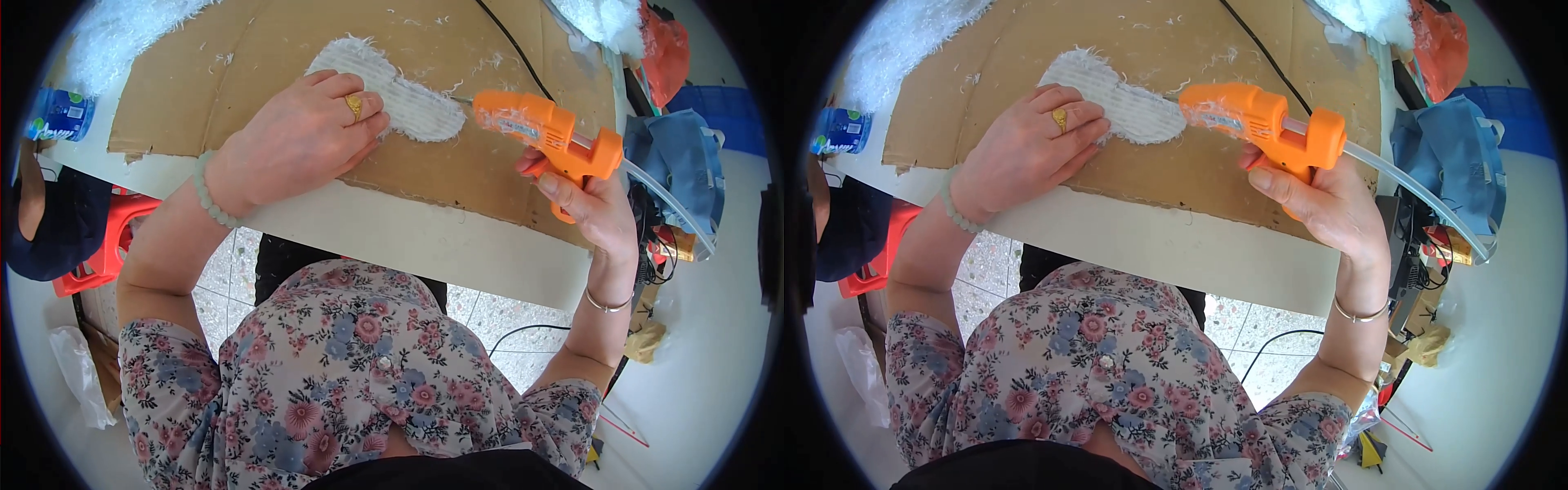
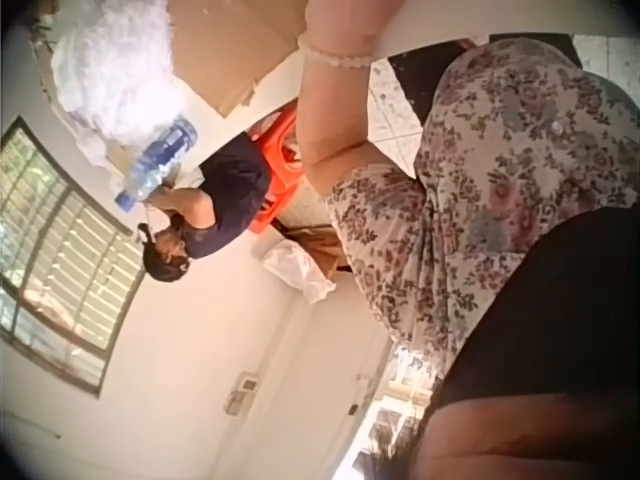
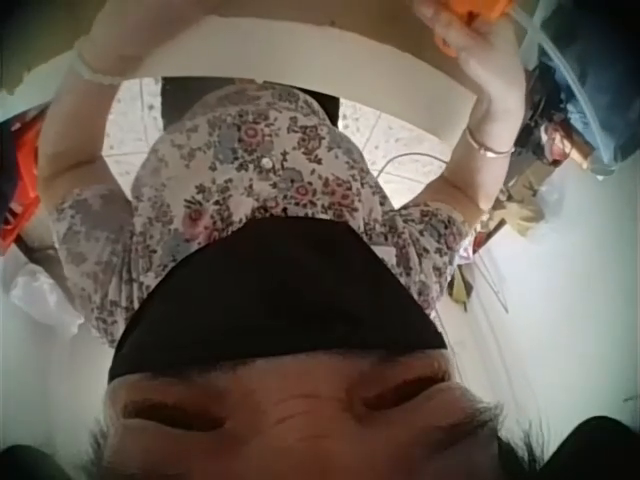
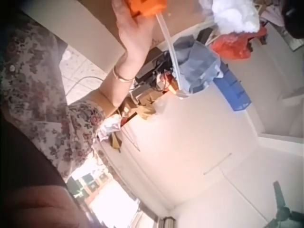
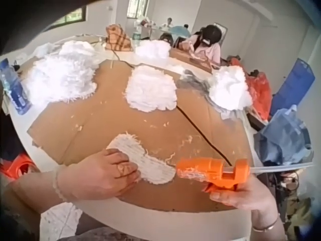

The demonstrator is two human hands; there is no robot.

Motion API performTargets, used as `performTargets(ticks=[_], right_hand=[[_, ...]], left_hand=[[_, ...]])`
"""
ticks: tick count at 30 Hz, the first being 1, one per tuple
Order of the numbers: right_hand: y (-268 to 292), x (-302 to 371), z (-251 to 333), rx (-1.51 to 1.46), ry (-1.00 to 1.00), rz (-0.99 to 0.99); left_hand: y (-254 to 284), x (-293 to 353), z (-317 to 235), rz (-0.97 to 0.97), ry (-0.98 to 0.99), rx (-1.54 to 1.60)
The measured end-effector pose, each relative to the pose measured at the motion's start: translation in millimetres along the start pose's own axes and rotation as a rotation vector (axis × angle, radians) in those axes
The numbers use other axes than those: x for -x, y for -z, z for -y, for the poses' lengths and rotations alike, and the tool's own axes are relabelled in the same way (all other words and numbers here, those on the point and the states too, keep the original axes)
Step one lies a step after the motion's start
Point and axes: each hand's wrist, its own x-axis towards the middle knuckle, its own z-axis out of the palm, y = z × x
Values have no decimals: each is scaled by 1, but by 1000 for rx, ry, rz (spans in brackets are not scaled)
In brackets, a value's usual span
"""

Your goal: Apply hot glue to white stuffing materials to attach them to a base part, likely for a toy.

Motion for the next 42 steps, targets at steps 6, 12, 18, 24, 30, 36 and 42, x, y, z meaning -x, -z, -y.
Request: performTargets(ticks=[6,12,18,24,30,36,42], right_hand=[[-5,-4,2,72,-95,-11],[-6,-5,1,76,-121,-6],[-5,-5,1,147,-85,-5],[-7,-6,3,250,-124,5],[-9,-7,6,363,-149,-33],[-10,-12,14,549,-103,-48],[-17,-19,21,621,-119,-30]], left_hand=[[1,3,2,-1,6,29],[3,4,3,-22,1,78],[-3,6,5,-63,-8,49],[-1,6,3,-36,-10,49],[-1,6,4,-43,-5,56],[1,6,3,-35,9,65],[-1,7,4,-44,10,70]])
